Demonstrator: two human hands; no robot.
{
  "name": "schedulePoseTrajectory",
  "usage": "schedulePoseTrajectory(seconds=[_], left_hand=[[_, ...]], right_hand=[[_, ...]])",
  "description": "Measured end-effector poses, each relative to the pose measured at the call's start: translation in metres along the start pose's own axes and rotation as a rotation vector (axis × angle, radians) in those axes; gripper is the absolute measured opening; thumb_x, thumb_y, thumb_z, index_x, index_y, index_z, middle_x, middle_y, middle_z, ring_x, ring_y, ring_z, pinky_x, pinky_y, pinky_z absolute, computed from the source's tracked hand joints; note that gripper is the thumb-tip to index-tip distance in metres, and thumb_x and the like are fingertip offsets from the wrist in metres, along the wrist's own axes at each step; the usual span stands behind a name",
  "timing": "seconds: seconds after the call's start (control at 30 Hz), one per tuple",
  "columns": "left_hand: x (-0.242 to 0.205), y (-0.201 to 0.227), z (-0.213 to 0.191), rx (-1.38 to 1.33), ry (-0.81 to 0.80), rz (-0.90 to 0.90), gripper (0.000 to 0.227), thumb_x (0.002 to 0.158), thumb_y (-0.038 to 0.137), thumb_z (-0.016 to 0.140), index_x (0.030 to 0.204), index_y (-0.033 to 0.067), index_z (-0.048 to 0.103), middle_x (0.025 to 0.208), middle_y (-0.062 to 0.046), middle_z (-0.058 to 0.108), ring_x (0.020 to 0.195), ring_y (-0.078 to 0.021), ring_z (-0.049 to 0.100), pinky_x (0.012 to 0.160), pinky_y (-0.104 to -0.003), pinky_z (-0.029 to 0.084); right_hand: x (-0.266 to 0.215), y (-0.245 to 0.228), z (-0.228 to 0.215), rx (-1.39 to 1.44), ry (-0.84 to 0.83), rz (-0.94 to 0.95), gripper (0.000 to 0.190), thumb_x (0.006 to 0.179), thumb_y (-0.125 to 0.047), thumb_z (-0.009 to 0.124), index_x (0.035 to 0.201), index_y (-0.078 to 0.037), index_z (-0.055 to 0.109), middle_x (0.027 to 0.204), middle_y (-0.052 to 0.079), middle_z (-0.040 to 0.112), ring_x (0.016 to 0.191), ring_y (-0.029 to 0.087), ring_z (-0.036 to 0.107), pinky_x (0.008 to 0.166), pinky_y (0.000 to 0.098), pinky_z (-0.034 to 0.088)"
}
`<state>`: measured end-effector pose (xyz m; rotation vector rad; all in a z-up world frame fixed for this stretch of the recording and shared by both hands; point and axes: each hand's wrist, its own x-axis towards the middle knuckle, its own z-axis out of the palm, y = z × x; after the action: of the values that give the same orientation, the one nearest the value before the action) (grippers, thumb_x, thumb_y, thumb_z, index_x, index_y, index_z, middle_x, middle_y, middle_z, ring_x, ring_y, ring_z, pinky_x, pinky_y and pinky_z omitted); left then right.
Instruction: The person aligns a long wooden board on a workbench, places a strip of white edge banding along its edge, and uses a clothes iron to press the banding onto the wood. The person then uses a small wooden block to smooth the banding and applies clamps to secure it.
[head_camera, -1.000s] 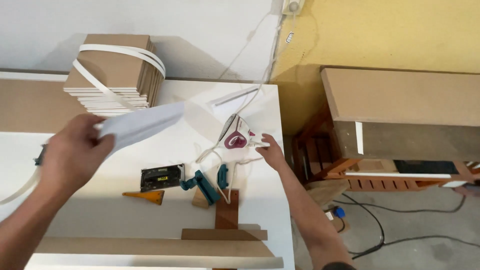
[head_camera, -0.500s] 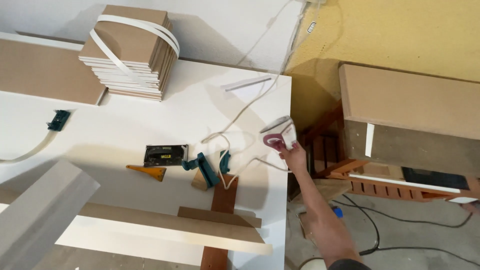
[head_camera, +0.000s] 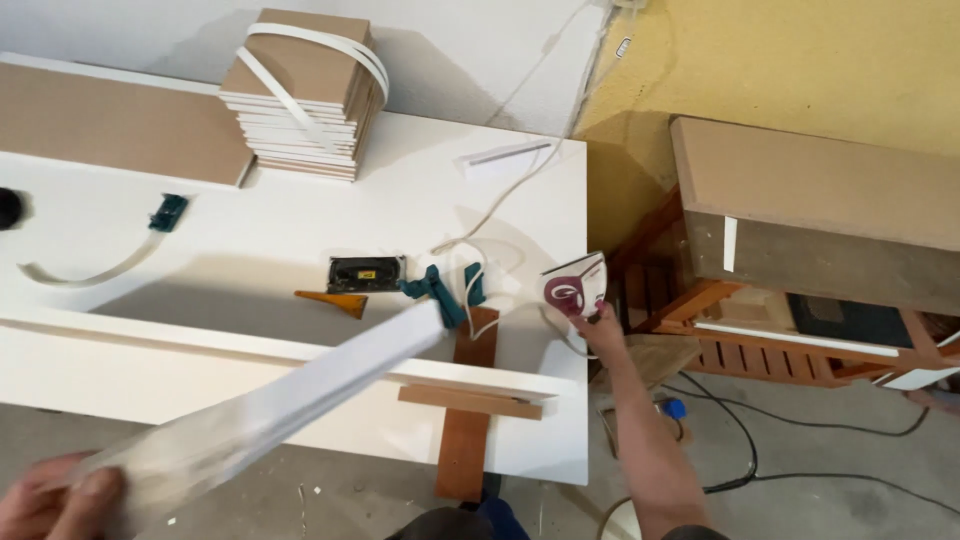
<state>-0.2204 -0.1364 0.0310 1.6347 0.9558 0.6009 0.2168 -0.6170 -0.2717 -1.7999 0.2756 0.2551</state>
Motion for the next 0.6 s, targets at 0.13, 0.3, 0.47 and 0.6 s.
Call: schedulePoseTrajectory(seconds=[0.13, 0.3, 0.47, 0.6], left_hand=[[-0.019, -0.015, 0.030, -0.182, -0.095, -0.012, 0.011, 0.101, 0.013, 0.069, 0.106, 0.0032, 0.066, 0.069, -0.009, 0.054, 0.055, -0.0178, 0.046, 0.047, -0.028, 0.031], [-0.021, -0.065, 0.059, -0.529, -0.378, -0.053, 0.017, 0.097, 0.006, 0.067, 0.111, -0.0035, 0.068, 0.083, -0.007, 0.064, 0.085, -0.0209, 0.064, 0.077, -0.027, 0.051], [-0.041, -0.094, 0.080, -0.462, -0.494, -0.257, 0.013, 0.096, 0.005, 0.069, 0.108, -0.0007, 0.070, 0.073, -0.005, 0.062, 0.074, -0.0162, 0.061, 0.071, -0.028, 0.051], [-0.056, -0.076, 0.091, -0.326, -0.517, -0.288, 0.015, 0.096, 0.010, 0.071, 0.106, -0.0006, 0.074, 0.070, -0.002, 0.054, 0.068, -0.0161, 0.057, 0.065, -0.029, 0.048]], right_hand=[[-0.111, -0.080, -0.044, -0.018, 0.251, -0.189, 0.036, 0.096, -0.022, 0.071, 0.126, -0.007, 0.057, 0.118, 0.009, 0.062, 0.104, 0.022, 0.059, 0.091, 0.0341, 0.048], [-0.302, -0.114, -0.038, 0.587, -0.208, -0.754, 0.020, 0.109, -0.020, 0.053, 0.118, -0.004, 0.062, 0.101, 0.013, 0.071, 0.092, 0.028, 0.071, 0.083, 0.0398, 0.061], [-0.418, -0.070, -0.022, 0.293, -0.009, -0.682, 0.064, 0.080, -0.002, 0.081, 0.132, -0.005, 0.044, 0.092, 0.013, 0.073, 0.065, 0.014, 0.059, 0.055, 0.0248, 0.041], [-0.428, -0.093, -0.023, -0.077, 0.109, -0.749, 0.004, 0.083, -0.005, 0.078, 0.086, -0.006, 0.076, 0.079, 0.004, 0.075, 0.061, 0.012, 0.060, 0.057, 0.0250, 0.046]])
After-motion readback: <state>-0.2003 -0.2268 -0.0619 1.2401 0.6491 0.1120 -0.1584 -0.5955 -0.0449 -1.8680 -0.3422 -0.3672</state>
